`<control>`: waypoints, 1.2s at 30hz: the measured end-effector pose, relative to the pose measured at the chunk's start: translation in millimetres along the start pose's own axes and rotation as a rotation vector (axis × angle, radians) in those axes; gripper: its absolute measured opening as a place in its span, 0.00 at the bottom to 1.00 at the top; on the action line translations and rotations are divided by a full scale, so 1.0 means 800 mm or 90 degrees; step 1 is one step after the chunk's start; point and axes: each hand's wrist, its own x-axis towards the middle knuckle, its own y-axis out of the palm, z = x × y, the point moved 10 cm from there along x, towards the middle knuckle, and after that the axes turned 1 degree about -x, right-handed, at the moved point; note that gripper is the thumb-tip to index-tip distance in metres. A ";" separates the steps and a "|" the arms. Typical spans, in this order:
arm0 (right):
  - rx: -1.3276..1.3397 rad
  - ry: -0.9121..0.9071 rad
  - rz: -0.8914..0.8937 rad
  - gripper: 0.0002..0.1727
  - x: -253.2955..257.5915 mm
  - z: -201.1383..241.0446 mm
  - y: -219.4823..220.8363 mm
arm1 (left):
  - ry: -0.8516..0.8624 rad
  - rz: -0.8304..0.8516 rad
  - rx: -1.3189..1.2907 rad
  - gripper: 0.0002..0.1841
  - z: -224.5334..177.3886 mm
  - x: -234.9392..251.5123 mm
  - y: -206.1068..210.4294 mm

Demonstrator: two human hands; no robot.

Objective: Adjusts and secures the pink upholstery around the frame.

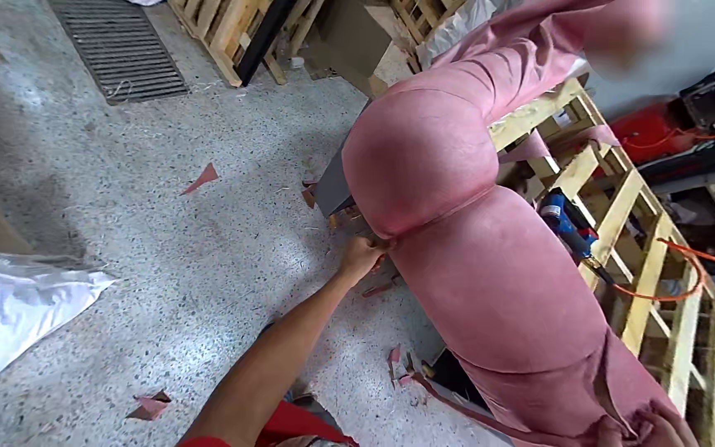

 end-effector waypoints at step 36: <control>-0.160 -0.187 0.056 0.17 0.266 0.103 -0.263 | 0.779 0.182 0.448 0.14 -0.291 -0.141 0.425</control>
